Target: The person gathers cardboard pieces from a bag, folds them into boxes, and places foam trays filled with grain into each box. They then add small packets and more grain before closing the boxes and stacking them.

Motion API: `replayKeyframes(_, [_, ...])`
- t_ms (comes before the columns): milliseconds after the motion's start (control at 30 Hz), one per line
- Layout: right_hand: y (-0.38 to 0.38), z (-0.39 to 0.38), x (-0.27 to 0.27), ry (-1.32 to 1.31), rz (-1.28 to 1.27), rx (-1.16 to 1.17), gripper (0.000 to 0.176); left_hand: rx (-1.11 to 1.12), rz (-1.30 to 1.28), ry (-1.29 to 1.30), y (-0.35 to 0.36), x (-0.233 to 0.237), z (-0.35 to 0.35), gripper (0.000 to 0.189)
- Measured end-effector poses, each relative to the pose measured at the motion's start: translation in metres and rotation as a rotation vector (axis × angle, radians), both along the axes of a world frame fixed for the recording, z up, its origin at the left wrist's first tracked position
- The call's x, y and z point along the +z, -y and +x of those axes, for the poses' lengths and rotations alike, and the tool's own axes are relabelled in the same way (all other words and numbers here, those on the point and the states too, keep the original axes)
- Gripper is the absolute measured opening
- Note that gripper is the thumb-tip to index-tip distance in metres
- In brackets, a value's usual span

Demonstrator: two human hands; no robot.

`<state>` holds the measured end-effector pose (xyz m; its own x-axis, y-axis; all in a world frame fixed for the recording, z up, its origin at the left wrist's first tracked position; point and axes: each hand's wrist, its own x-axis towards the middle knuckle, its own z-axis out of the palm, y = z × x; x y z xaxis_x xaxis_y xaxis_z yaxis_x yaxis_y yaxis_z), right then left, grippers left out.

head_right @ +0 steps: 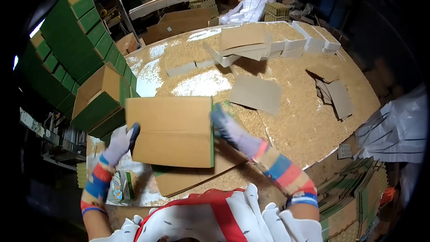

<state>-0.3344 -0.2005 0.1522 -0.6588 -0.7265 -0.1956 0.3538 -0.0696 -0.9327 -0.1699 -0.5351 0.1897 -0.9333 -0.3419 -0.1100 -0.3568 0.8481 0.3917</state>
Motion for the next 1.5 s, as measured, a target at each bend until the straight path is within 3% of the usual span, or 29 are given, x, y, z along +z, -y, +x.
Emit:
replayKeyframes(67, [-0.021,0.021,-0.001,-0.305,0.054,0.014,0.088,-0.181,-0.145,-0.42,-0.004,-0.052,0.029,0.047])
replayKeyframes(133, [-0.037,0.042,-0.028,-0.738,0.223,-0.054,0.094,-0.273,-0.233,-0.547,-0.008,-0.115,0.057,0.046])
replayKeyframes(167, [-0.042,0.052,-0.055,-1.017,0.379,-0.121,0.096,-0.264,0.027,-0.526,-0.01,-0.122,0.057,0.047])
replayKeyframes(200, [-0.048,0.059,-0.073,-1.05,0.325,-0.104,0.095,-0.235,0.282,-0.511,-0.015,-0.126,0.055,0.048])
replayKeyframes(300, [-0.063,0.071,-0.071,-1.075,0.458,-0.036,0.09,0.127,1.858,-0.463,-0.008,-0.102,0.033,0.051])
replayKeyframes(333, [-0.081,0.069,-0.07,-1.089,0.431,-0.041,0.086,0.199,1.561,-0.886,-0.039,-0.069,0.018,0.052])
replayKeyframes(400, [-0.125,0.063,-0.04,-1.229,0.731,-0.262,0.086,0.317,1.104,-0.426,0.003,-0.108,0.0,0.051])
replayKeyframes(433, [-0.155,0.066,-0.06,-1.163,0.937,-0.655,0.089,0.365,0.859,-0.218,0.036,-0.129,-0.009,0.051])
replayKeyframes(467, [-0.19,0.068,-0.096,-1.058,1.119,-1.053,0.092,0.323,0.974,-0.248,0.062,-0.138,-0.022,0.051])
replayKeyframes(500, [-0.229,0.065,-0.131,-0.746,0.781,-1.505,0.092,0.246,1.077,-0.367,0.04,-0.123,-0.033,0.051])
replayKeyframes(533, [-0.269,0.066,-0.17,-0.404,0.678,-1.659,0.088,0.303,1.123,-0.315,0.018,-0.093,-0.037,0.052])
replayKeyframes(567, [-0.3,0.073,-0.212,-0.082,0.483,-1.625,0.085,0.359,1.167,-0.265,0.006,-0.069,-0.04,0.053])
replayKeyframes(600, [-0.315,0.077,-0.252,0.069,0.302,-1.589,0.082,0.323,1.132,-0.284,0.004,-0.071,-0.045,0.055])
replayKeyframes(633, [-0.32,0.078,-0.288,0.062,0.205,-1.614,0.08,0.289,1.1,-0.309,0.006,-0.081,-0.05,0.057])
replayKeyframes(767, [-0.281,0.087,-0.238,0.024,0.214,-1.562,0.076,0.207,1.017,-0.417,0.023,-0.115,-0.054,0.062])
replayKeyframes(800, [-0.269,0.094,-0.189,0.154,0.026,-1.55,0.069,0.19,1.066,-0.43,0.02,-0.111,-0.05,0.063])
replayKeyframes(867, [-0.295,0.104,-0.173,0.227,-0.117,-1.35,0.053,0.282,1.076,-0.426,0.006,-0.1,-0.052,0.063])
replayKeyframes(900, [-0.288,0.115,-0.127,0.237,-0.175,-1.257,0.055,0.33,0.976,-0.432,0.022,-0.124,-0.054,0.062])
replayKeyframes(933, [-0.286,0.119,-0.095,0.353,-0.321,-1.159,0.054,0.35,0.93,-0.428,0.013,-0.115,-0.056,0.063])
replayKeyframes(967, [-0.283,0.124,-0.068,0.323,-0.267,-1.096,0.057,0.449,0.869,-0.349,-0.003,-0.092,-0.053,0.065])
replayKeyframes(1000, [-0.272,0.127,-0.032,0.279,-0.265,-0.999,0.06,0.413,0.967,-0.411,-0.011,-0.087,-0.049,0.067])
replayKeyframes(1100, [-0.278,0.102,-0.013,0.133,-0.315,-0.856,0.056,0.298,1.031,-0.727,-0.021,-0.108,-0.061,0.064])
replayKeyframes(1167, [-0.257,0.069,-0.001,0.082,-0.358,-0.776,0.054,0.326,0.899,-0.702,-0.027,-0.111,-0.066,0.062])
replayKeyframes(1267, [-0.191,0.009,-0.003,-0.199,-0.339,-0.584,0.052,0.29,0.887,-0.721,-0.041,-0.072,-0.053,0.06])
replayKeyframes(1333, [-0.09,0.011,0.043,0.076,-0.425,-0.443,0.055,0.318,0.689,-0.839,-0.046,-0.097,-0.066,0.054])
replayKeyframes(1367, [-0.057,0.004,0.047,0.128,-0.452,-0.356,0.056,0.377,0.575,-0.908,-0.04,-0.117,-0.076,0.05])
replayKeyframes(1433, [0.0,-0.006,0.038,0.187,-0.468,-0.184,0.057,0.221,0.683,-0.859,-0.039,-0.077,-0.056,0.041])
replayKeyframes(1500, [0.034,-0.008,0.034,0.208,-0.431,-0.053,0.059,0.29,0.488,-0.815,-0.026,-0.122,-0.076,0.034])
